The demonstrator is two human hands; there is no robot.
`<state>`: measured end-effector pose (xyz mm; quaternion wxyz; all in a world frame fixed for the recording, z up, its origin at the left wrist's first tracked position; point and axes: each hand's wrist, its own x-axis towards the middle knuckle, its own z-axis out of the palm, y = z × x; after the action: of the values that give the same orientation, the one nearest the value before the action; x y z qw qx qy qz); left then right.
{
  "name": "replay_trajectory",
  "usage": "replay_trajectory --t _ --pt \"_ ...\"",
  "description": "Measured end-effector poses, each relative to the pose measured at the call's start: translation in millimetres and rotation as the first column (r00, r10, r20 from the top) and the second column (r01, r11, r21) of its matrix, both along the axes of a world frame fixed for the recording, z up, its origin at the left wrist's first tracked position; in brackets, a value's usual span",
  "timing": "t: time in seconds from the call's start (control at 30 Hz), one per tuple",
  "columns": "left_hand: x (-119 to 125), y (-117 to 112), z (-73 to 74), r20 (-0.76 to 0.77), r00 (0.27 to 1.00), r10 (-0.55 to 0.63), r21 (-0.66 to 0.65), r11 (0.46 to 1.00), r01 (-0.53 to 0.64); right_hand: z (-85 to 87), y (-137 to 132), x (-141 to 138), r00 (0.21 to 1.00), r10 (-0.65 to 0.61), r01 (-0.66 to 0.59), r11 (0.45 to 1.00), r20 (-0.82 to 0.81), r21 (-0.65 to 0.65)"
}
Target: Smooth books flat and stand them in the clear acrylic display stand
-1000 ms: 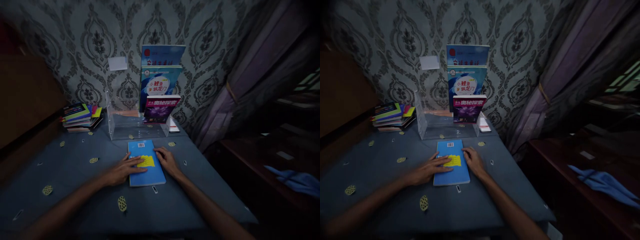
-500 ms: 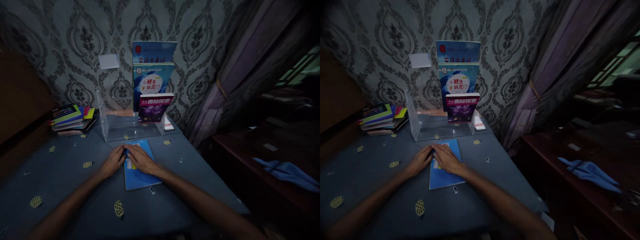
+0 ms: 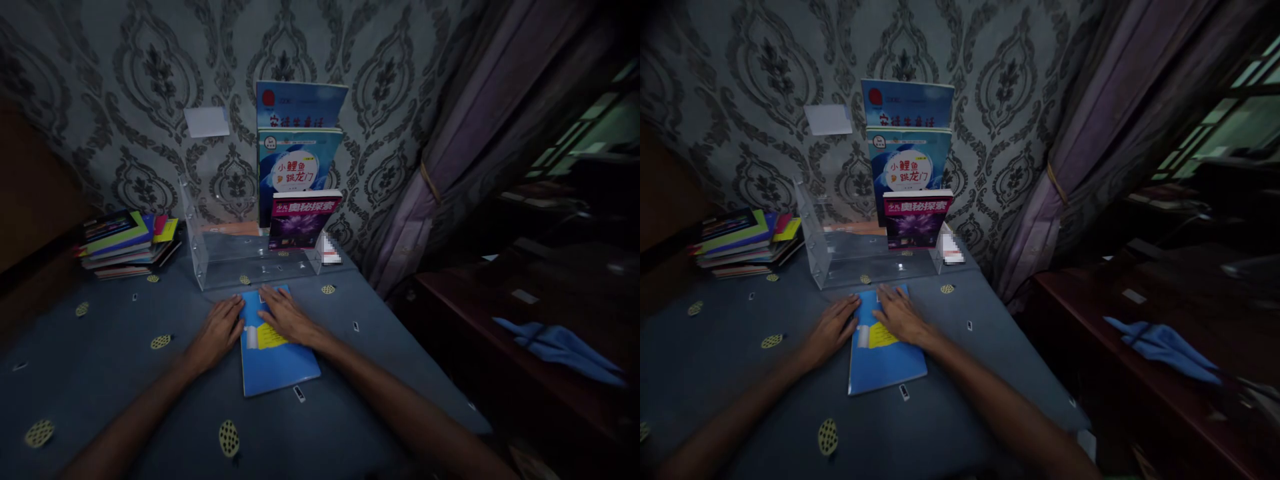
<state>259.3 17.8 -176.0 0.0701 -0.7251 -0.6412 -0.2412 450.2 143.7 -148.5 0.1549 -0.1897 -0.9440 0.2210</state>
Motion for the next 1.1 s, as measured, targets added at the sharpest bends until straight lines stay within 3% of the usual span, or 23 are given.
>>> replay_trajectory --t 0.13,0.23,0.37,0.6,0.87,1.1 --pt "-2 0 -1.0 0.005 1.000 0.006 -0.013 1.000 -0.006 -8.9 21 23 0.995 -0.091 0.088 0.995 -0.050 -0.054" --pt "-4 1 0.6 0.005 1.000 -0.005 -0.051 0.999 0.005 -13.0 31 32 0.990 -0.082 0.067 0.990 -0.116 -0.127" --pt "-6 8 7.5 -0.016 1.000 -0.015 -0.186 0.982 0.012 -11.5 41 35 0.975 -0.089 0.038 0.969 -0.203 -0.242" --pt "2 35 26.7 -0.025 0.985 -0.172 -0.398 0.905 0.148 -7.2 48 36 0.951 -0.139 0.013 0.910 -0.276 -0.414" --pt "32 71 28.7 -0.035 0.926 -0.375 -0.386 0.860 0.334 -4.3 48 36 0.939 -0.156 -0.027 0.854 -0.306 -0.519" --pt "42 68 30.5 -0.060 0.893 -0.446 -0.384 0.836 0.392 -6.4 51 35 0.934 -0.155 -0.047 0.841 -0.323 -0.539"
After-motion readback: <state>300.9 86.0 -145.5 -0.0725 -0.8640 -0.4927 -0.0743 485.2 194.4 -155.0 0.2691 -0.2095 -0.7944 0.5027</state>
